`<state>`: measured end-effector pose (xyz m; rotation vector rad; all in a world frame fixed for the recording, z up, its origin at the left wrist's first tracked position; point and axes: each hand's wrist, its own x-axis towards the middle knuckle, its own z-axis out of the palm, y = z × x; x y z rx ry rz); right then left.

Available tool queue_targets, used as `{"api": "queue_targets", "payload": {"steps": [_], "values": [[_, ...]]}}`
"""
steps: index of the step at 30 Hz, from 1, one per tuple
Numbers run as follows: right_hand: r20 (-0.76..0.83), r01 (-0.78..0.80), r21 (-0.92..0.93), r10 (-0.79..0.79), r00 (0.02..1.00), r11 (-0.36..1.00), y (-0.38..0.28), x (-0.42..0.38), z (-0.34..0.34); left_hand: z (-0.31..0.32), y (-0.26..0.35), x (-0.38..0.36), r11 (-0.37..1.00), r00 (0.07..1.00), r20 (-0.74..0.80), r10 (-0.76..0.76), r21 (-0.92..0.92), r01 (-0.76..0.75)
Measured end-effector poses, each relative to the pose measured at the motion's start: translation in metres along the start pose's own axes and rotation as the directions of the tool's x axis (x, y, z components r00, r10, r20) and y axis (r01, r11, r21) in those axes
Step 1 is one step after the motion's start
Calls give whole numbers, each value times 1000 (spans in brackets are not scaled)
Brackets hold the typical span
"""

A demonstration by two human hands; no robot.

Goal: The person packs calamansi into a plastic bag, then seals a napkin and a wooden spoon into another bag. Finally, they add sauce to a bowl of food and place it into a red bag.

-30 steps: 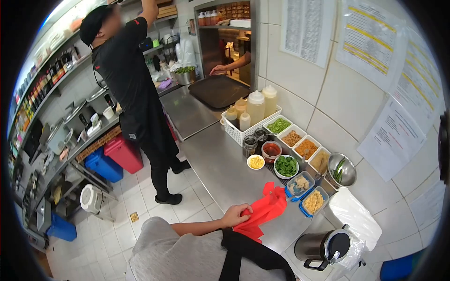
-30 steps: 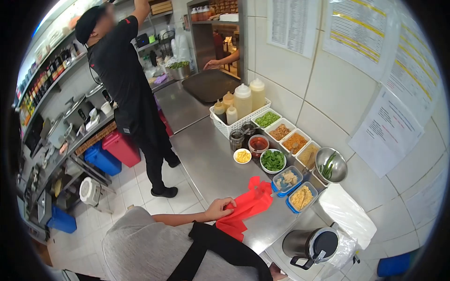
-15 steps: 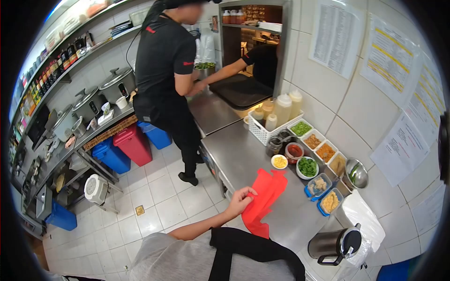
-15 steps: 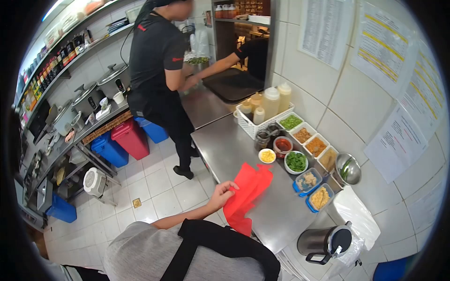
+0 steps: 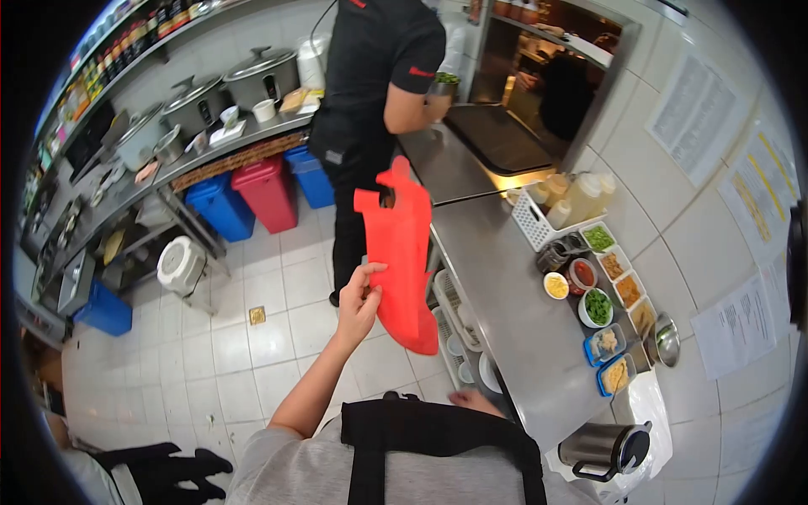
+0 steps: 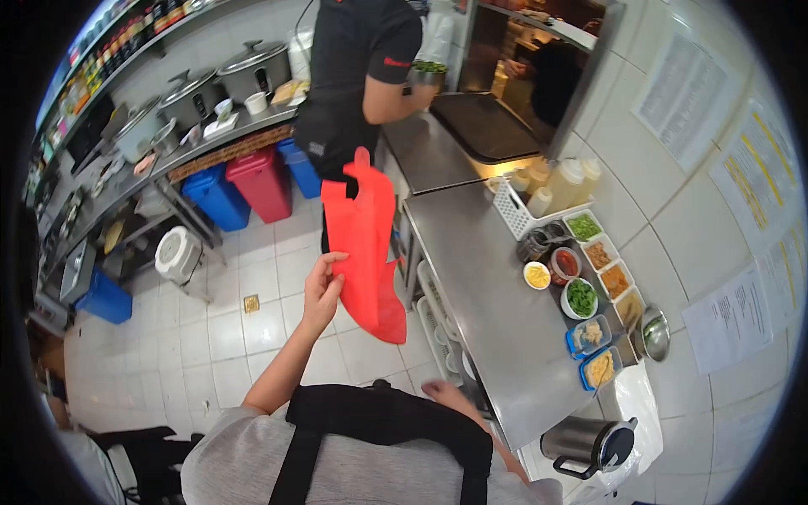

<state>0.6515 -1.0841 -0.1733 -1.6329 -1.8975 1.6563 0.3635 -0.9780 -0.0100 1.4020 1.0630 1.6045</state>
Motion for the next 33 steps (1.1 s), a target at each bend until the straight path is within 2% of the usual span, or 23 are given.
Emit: {"api": "queue_targets", "payload": {"steps": [1, 2, 3, 4, 5, 7, 9, 14, 17, 18, 20, 22, 24, 26, 27, 28, 30, 31, 32, 33], "values": [[-46, 118, -3, -118, 992, 993, -29, 12, -16, -7, 1, -2, 988, 999, 38, 31, 147, -36], [-91, 234, -17, -234, 968, 972, -58, 24, -32, -11, 5, -5, 988, 1000, 18, 24, 155, -26], [-200, 296, 31, -285, 938, 955, -90, 34, -48, -13, 10, -7, 957, 992, 17, 123, 264, -123], [-305, 467, 55, -431, 849, 882, -126, 38, -67, -13, 14, -11, 905, 975, 27, 219, 368, -213], [-414, 620, 27, -556, 721, 784, -161, 42, -82, -13, 15, -17, 886, 972, 6, 235, 410, -217], [-410, 653, 108, -565, 716, 749, -206, 47, -114, -12, 24, -33, 852, 972, 0, 236, 480, -207], [-433, 733, 71, -641, 634, 677, -240, 50, -128, -11, 30, -43, 801, 968, 6, 250, 560, -211], [-336, 772, 101, -709, 620, 627, -282, 46, -126, 2, 32, -74, 796, 961, -58, 269, 575, -189], [-301, 830, 221, -774, 557, 512, -287, 52, -115, 9, 32, -86, 792, 961, -94, 262, 589, -158], [-288, 828, 234, -777, 560, 510, -286, 52, -112, 10, 32, -92, 794, 963, -102, 250, 591, -144], [-147, 793, 233, -786, 600, 562, -285, 53, -109, 9, 31, -98, 779, 964, -111, 241, 615, -123], [-129, 792, 212, -787, 603, 573, -286, 52, -107, 9, 26, -104, 768, 968, -118, 222, 632, -99], [-118, 782, 157, -774, 622, 604, -284, 53, -104, 8, 18, -109, 815, 984, -137, 114, 579, -14], [-187, 748, 171, -725, 663, 641, -275, 80, -102, 2, -5, -112, 771, 993, -26, 115, 633, -73], [-193, 737, 139, -711, 676, 662, -261, 112, -101, 2, -11, -119, 759, 998, -18, -62, 649, 59], [-200, 727, 90, -703, 683, 681, -244, 137, -98, 1, -15, -127, 737, 992, 39, -122, 673, 64], [-172, 738, 70, -720, 672, 671, -227, 148, -89, 5, -13, -133, 763, 990, 60, -131, 643, 62], [-107, 697, 202, -692, 714, 688, -241, 113, -90, 6, -10, -132, 771, 990, 62, -130, 634, 61], [-39, 647, 270, -663, 748, 713, -242, 106, -88, 4, -2, -133, 829, 988, -6, -156, 543, 134], [-26, 633, 256, -649, 760, 731, -238, 103, -88, 4, 4, -132, 872, 979, -73, -189, 446, 202]]}}
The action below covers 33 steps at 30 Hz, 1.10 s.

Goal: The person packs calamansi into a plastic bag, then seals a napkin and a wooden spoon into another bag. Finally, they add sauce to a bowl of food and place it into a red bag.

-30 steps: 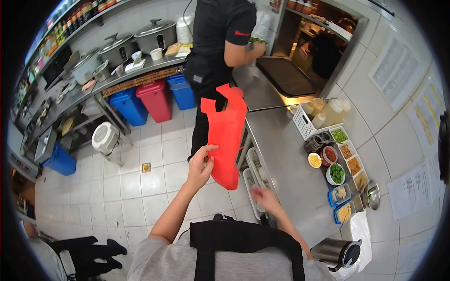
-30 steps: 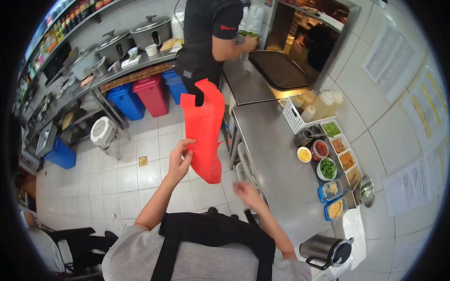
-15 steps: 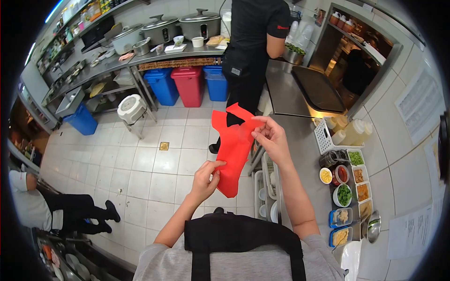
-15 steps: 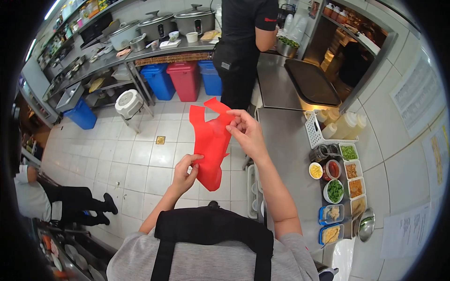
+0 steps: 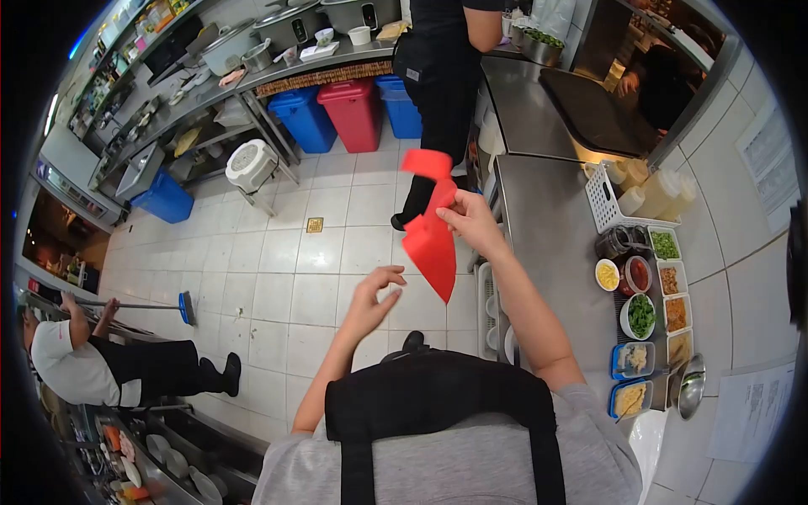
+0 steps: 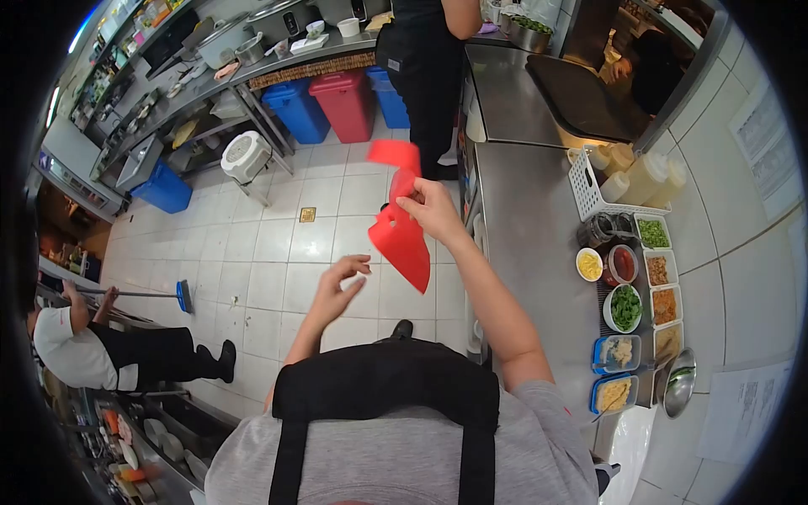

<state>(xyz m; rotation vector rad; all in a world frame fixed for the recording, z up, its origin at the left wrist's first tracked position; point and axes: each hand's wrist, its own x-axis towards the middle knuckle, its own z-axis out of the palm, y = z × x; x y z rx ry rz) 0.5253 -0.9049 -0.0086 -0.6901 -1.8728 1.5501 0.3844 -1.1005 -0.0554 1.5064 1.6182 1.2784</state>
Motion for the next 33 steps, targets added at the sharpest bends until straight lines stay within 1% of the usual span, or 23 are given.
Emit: {"api": "queue_targets", "payload": {"steps": [1, 2, 3, 4, 5, 7, 8, 9, 11, 12, 13, 15, 16, 17, 19, 21, 23, 26, 28, 29, 31, 32, 33], "values": [[9, -16, -11, 16, 1000, 1000, 1, -2, 2, -1, 6, 3, 1000, 1000, -5, -6, -1, 6], [18, -17, -8, 17, 1000, 1000, 2, -4, 3, -2, 12, 8, 995, 995, -95, -27, -96, 18], [35, -12, 45, 11, 999, 999, 3, -6, 5, -4, 19, 14, 982, 981, -184, -54, -191, 18], [50, -9, 97, 4, 999, 995, 3, -9, 7, -6, 27, 20, 990, 977, -210, -27, -138, -2], [57, -8, 99, 3, 998, 995, 2, -11, 9, -3, 28, 25, 991, 976, -215, -30, -135, 0], [73, 52, 18, -53, 996, 999, -2, -18, 13, 6, 29, 36, 964, 965, -260, -26, -261, -45], [64, 75, -10, -74, 995, 997, -3, -20, 16, 10, 28, 39, 957, 971, -234, -55, -288, -15], [60, 79, -9, -79, 995, 997, -2, -23, 18, 15, 26, 40, 958, 971, -233, -50, -286, -19], [88, 45, 7, -46, 995, 999, 1, -28, 23, 24, 26, 42, 958, 980, -194, -42, -287, -16], [77, 86, 74, -92, 993, 994, 1, -31, 28, 29, 28, 42, 944, 983, -183, -32, -327, -30], [65, 92, 77, -97, 993, 993, 4, -32, 27, 31, 30, 42, 959, 982, -185, -23, -282, -30], [162, 66, -19, -62, 985, 998, 5, -33, 26, 35, 26, 42, 962, 976, -214, -34, -271, -25], [161, 39, -58, -29, 987, 998, -1, -36, 24, 37, 22, 44, 962, 978, -208, -32, -272, -26], [158, 37, -59, -28, 987, 998, 0, -37, 25, 38, 18, 44, 956, 976, -218, -25, -289, -40], [145, 53, 116, -70, 987, 992, 4, -37, 29, 38, 17, 44, 950, 973, -230, -23, -308, -50], [146, 43, 123, -61, 987, 991, 6, -36, 28, 35, 16, 44, 929, 975, -209, -72, -369, -11], [148, 35, 130, -54, 988, 991, 4, -37, 27, 33, 18, 42, 921, 975, -202, -92, -390, 6], [195, 60, 68, -72, 978, 996, -8, -40, 22, 28, 15, 43, 899, 974, -187, -125, -437, 31], [257, -130, 89, 104, 961, 988, -10, -42, 23, 26, 12, 41, 883, 972, -177, -153, -466, 54], [261, -135, 88, 108, 959, 987, -3, -41, 25, 25, 12, 42, 871, 973, -176, -146, -490, 42], [194, -78, 100, 58, 979, 992, 12, -37, 29, 22, 9, 41, 856, 973, -179, -143, -515, 31], [198, -80, 98, 60, 978, 992, 18, -36, 28, 19, 6, 40, 850, 976, -177, -130, -526, 18], [142, -96, 110, 80, 987, 989, 19, -35, 27, 17, 3, 39, 845, 978, -175, -116, -535, 4]]}}
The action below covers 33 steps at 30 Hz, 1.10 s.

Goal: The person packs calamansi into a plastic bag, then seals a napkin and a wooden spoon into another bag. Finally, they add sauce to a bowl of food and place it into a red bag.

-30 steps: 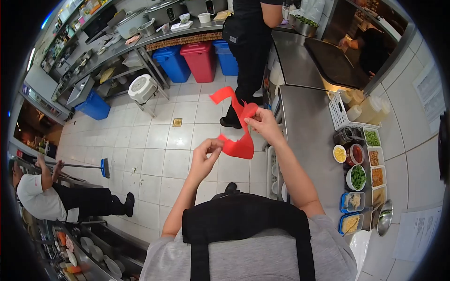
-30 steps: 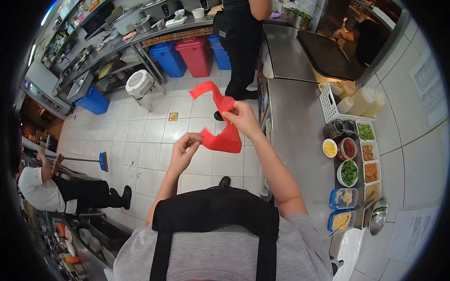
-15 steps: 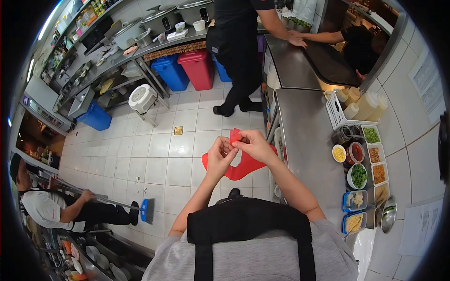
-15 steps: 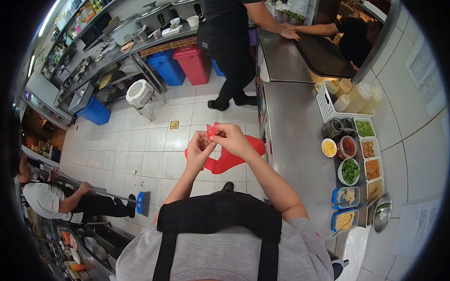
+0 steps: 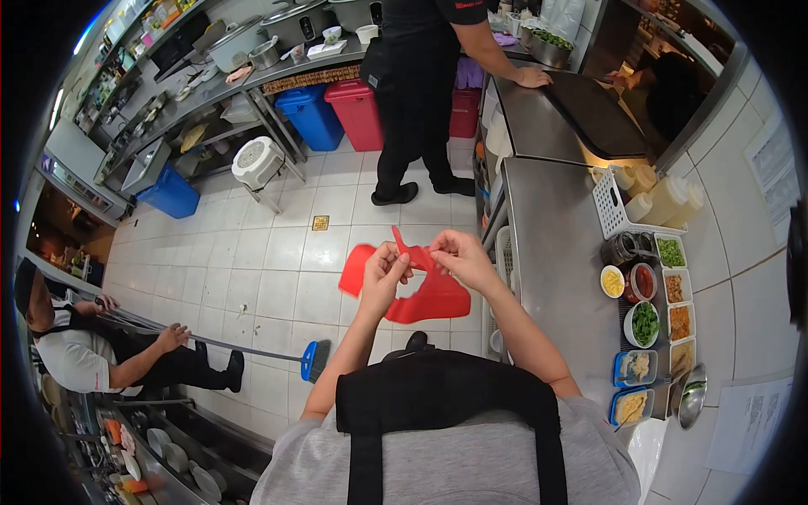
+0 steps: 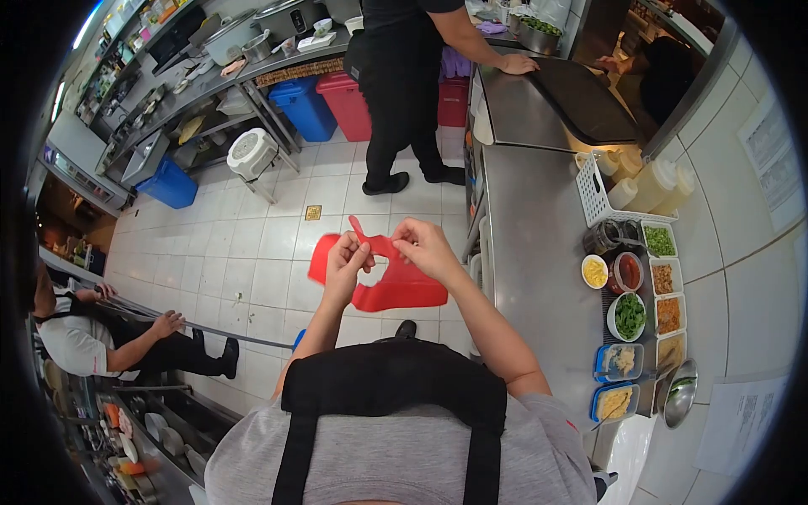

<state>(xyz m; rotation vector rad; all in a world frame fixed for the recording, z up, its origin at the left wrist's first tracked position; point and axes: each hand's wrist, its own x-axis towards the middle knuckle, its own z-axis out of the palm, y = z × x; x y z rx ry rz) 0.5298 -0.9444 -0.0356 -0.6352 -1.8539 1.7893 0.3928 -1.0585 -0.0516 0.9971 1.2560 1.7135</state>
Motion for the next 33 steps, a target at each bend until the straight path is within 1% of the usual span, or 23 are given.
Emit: {"api": "queue_targets", "payload": {"steps": [2, 4, 5, 6, 7, 8, 10, 12, 14, 15, 17, 19, 21, 22, 23, 24, 25, 26, 28, 29, 30, 32, 33], "values": [[-56, -14, 13, 14, 998, 1000, 5, 3, -8, -12, 1, -3, 999, 1000, 0, -3, 33, 3], [-239, 147, -74, -160, 958, 986, 17, 7, -25, -30, -4, -8, 991, 999, -29, 43, 127, -39], [-234, 146, -77, -160, 959, 986, 21, 7, -36, -43, -9, -12, 977, 998, -65, 26, 214, -12], [-293, 116, -176, -165, 942, 977, 24, 7, -48, -58, -15, -16, 977, 997, -70, 28, 211, -13], [-349, 80, -271, -175, 921, 959, 25, 6, -59, -72, -20, -21, 967, 988, -147, 51, 256, -12], [-343, 81, -273, -176, 923, 959, 27, 4, -69, -86, -25, -27, 954, 972, -223, 78, 299, -8], [-454, 102, -127, -149, 878, 987, 27, 3, -82, -107, -27, -40, 953, 925, -377, 41, 292, 77], [-483, 92, -79, -119, 868, 993, 18, 2, -85, -123, -31, -51, 944, 873, -487, -11, 282, 169], [-508, 81, -28, -85, 857, 996, 9, 4, -82, -140, -38, -53, 814, 885, -449, 125, 556, 167], [-469, 99, -98, -134, 873, 990, 7, 7, -76, -133, -29, -49, 816, 882, -455, 124, 552, 170], [-416, 114, -166, -174, 892, 980, 2, 10, -57, -99, 12, -30, 652, 834, -318, 451, 755, -64], [-296, 89, -367, -207, 933, 926, -10, 15, -34, -62, 43, -15, 714, 895, -209, 395, 682, -156], [-215, 151, -401, -253, 943, 904, -20, 16, -9, -19, 53, 2, 604, 897, 62, 438, 719, -344], [-142, 210, -428, -295, 945, 879, -24, 15, 1, -2, 47, 9, 531, 892, 146, 427, 758, -379], [-137, 214, -432, -298, 945, 876, -27, 13, 8, 10, 39, 15, 454, 883, 230, 409, 788, -416], [-52, 222, -458, -276, 960, 860, -30, 9, 13, 13, 30, 21, 454, 881, 227, 414, 787, -416], [30, 232, -485, -249, 968, 843, -32, 6, 16, 15, 17, 27, 385, 852, 232, 469, 814, -434], [28, 233, -490, -252, 967, 840, -34, 1, 17, 15, 4, 32, 314, 818, 243, 520, 837, -449], [53, 187, -645, -200, 978, 741, -37, -11, 15, -13, -28, 38, 378, 920, 216, 326, 862, -337], [57, 195, -732, -227, 972, 653, -19, -12, 8, -23, -36, 35, 367, 930, 178, 322, 882, -296], [56, 199, -744, -237, 970, 638, 0, -13, 2, -31, -41, 26, 357, 936, 137, 324, 899, -255], [11, 65, -915, -137, 991, 399, 37, -13, -10, -48, -45, 4, 346, 966, 102, 235, 921, -182], [1, 76, -924, -195, 981, 375, 56, -14, -14, -53, -47, -9, 311, 983, 71, 169, 943, -122]]}}
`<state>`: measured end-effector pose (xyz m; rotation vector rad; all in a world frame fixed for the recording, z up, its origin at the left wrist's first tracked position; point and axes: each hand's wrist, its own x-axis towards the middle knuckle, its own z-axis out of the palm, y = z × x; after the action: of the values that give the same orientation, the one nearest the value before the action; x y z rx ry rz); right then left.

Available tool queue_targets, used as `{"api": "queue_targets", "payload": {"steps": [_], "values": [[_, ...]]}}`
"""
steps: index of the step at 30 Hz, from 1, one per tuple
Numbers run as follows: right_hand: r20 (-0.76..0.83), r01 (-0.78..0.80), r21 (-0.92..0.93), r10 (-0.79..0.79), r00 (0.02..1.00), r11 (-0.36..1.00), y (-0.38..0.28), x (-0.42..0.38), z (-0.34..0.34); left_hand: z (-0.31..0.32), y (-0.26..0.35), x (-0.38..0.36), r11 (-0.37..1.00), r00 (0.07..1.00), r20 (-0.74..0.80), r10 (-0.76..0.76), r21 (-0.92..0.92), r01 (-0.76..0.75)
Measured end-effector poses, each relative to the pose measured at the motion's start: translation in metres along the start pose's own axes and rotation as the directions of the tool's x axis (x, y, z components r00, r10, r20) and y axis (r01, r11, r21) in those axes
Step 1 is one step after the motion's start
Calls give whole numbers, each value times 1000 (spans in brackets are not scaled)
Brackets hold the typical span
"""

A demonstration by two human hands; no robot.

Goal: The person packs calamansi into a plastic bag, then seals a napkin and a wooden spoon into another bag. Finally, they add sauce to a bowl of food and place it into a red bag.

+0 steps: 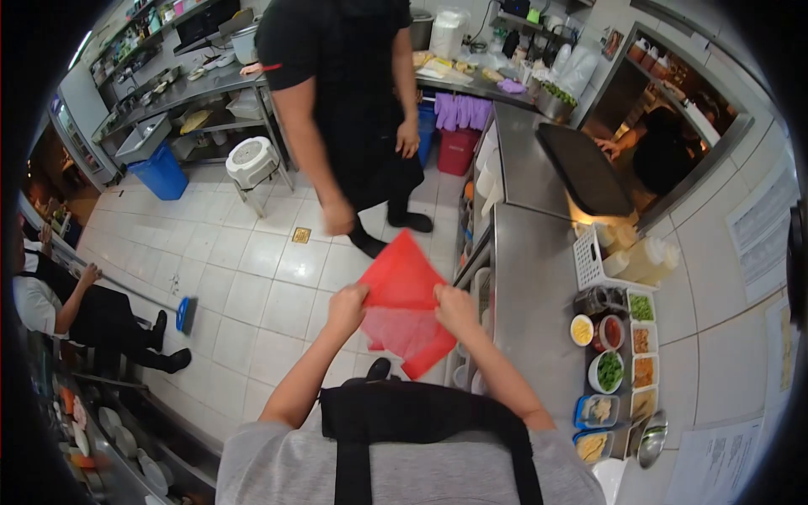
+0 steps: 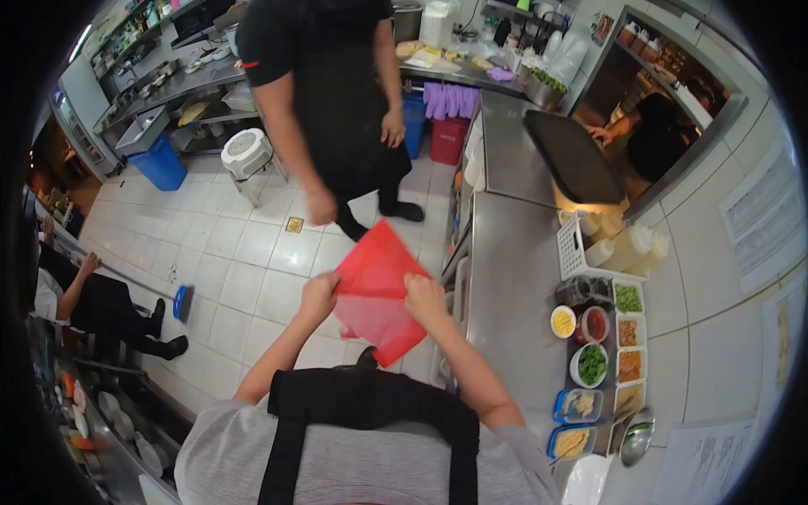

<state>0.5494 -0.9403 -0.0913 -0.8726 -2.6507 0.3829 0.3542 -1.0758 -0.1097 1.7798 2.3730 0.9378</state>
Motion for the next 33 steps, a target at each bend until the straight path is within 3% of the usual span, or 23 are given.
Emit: {"api": "queue_targets", "payload": {"steps": [4, 5, 6, 7, 8, 11, 13, 14, 15, 17, 19, 21, 23, 24, 25, 26, 27, 29, 30, 32, 33], "values": [[-192, 81, 33, -73, 979, 996, 36, -8, 50, 10, -17, -49, 974, 973, 31, -227, -8, 227], [-181, 102, 37, -94, 979, 994, 40, -6, 56, 14, -25, -58, 958, 960, 25, -280, -56, 281], [-76, -30, 168, 43, 996, 985, 38, -4, 54, 12, -26, -61, 938, 944, 26, -329, -104, 330], [48, -178, 277, 172, 984, 944, 37, -2, 53, 10, -26, -61, 933, 938, 23, -345, -103, 346], [68, -232, 306, 221, 973, 923, 35, 1, 53, 9, -26, -60, 943, 945, 67, -320, -72, 325], [-2, -157, 354, 169, 986, 922, 25, 17, 55, 3, -26, -42, 948, 935, 162, -314, -6, 319], [0, -138, 293, 144, 990, 946, 28, 31, 68, 7, -33, -25, 943, 922, 199, -331, 27, 333], [8, -127, 236, 129, 992, 964, 30, 35, 77, 15, -40, -19, 915, 911, 250, -327, -157, 371], [9, -120, 232, 121, 993, 965, 32, 39, 85, 20, -44, -13, 852, 902, 301, -310, -332, 404], [127, -120, 127, 104, 986, 985, 42, 44, 102, 25, -32, -3, 360, 803, 451, -389, -728, 583], [232, -128, -20, 129, 964, 992, 61, 44, 128, 33, -32, 2, 29, 773, 624, -111, -776, 630], [195, -125, 14, 120, 973, 992, 85, 38, 151, 13, -27, 13, 226, 731, 676, 92, -730, 645], [192, -204, 37, 193, 962, 978, 98, 38, 160, 8, -38, 19, 182, 703, 700, 124, -712, 678], [199, -199, 45, 186, 962, 979, 98, 39, 160, -5, -36, 22, 15, 660, 744, 107, -664, 747], [207, -312, 67, 292, 934, 948, 98, 41, 160, -18, -33, 27, -153, 613, 784, 101, -596, 788], [214, -417, 90, 391, 895, 904, 99, 51, 161, -32, -29, 35, -25, 632, 771, 75, -633, 774], [217, -411, 98, 384, 898, 906, 105, 65, 163, -35, -34, 42, 133, 614, 785, 81, -619, 774], [160, -402, 183, 376, 913, 897, 130, 89, 175, -23, -47, 48, 513, 767, 641, 26, -667, 540], [110, -425, 213, 410, 905, 880, 144, 108, 179, -13, -61, 52, 511, 764, 646, 17, -662, 548], [102, -493, 346, 490, 866, 798, 157, 157, 176, 10, -102, 56, 896, 795, 578, -185, -233, 378], [143, -528, 444, 524, 840, 724, 156, 184, 164, 20, -119, 56, 897, 790, 512, -336, -82, 435]]}}
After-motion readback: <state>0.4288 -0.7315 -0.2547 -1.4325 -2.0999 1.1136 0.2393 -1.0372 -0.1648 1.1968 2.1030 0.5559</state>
